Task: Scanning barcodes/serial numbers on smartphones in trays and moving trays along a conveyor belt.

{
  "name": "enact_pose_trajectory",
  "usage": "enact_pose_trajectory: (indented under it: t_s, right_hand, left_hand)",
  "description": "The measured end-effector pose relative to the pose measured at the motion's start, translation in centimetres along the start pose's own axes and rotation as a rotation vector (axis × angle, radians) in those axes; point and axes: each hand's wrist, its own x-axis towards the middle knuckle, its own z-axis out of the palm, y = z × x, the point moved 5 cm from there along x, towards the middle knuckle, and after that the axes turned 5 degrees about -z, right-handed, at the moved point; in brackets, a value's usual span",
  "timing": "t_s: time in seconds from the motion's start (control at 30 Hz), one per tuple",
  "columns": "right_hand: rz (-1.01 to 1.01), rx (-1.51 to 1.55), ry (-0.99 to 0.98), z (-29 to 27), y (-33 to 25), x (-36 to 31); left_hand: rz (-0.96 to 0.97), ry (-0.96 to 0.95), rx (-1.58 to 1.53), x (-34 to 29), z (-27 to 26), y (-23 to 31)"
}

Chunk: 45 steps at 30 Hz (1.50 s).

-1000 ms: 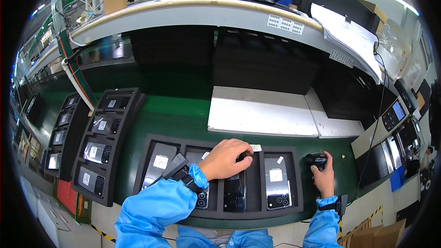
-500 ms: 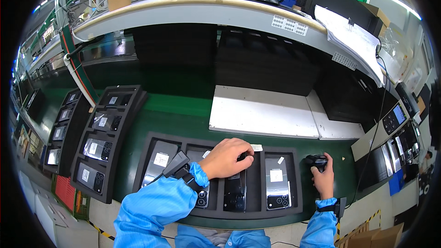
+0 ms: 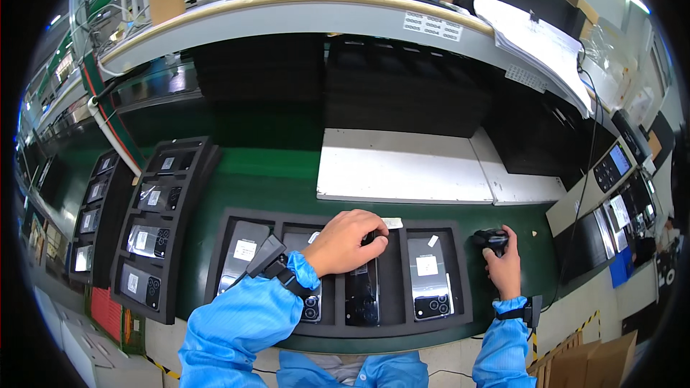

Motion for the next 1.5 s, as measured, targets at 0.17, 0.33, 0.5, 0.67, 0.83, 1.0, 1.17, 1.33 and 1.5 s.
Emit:
enact_pose_trajectory:
  t_s: [0.17, 0.33, 0.5, 0.67, 0.83, 1.0, 1.17, 1.33, 1.5]
  right_hand:
    - [0.033, -0.05, -0.004, -0.2, 0.6, 0.1]
    - [-0.314, -0.252, 0.234, -1.2, -1.4, -0.6]
    - [-0.198, 0.315, 0.655, -9.8, 1.1, 2.3]
    - [0.208, 1.203, 0.966, -20.6, 6.9, 8.9]
    - [0.307, 1.362, 0.768, -23.3, 7.8, 13.9]
    - [0.169, 0.942, 0.946, -26.5, 9.5, 17.5]
    - [0.282, -0.299, 1.106, -30.0, 13.9, 16.6]
    - [0.348, 0.738, 0.828, -21.1, 14.2, 8.1]
    - [0.216, 0.596, 0.28, -10.7, 1.5, 1.0]
  left_hand:
    - [-0.019, -0.011, -0.074, 0.2, -0.3, -0.8]
    - [-0.01, -0.002, -0.23, 0.8, -0.4, -1.1]
    - [-0.057, 0.024, -0.298, 0.9, -0.6, -1.0]
    - [-0.079, 0.025, -0.317, 0.8, -0.4, -1.5]
    - [-0.12, 0.019, -0.341, 0.7, -0.5, -1.8]
    - [-0.113, 0.022, -0.316, 0.8, -0.8, -1.7]
    - [-0.092, 0.015, -0.322, 0.8, -0.8, -1.6]
    - [-0.084, 0.035, -0.32, 0.7, -0.7, -1.3]
    - [0.005, 0.01, -0.299, 0.8, -0.5, -1.5]
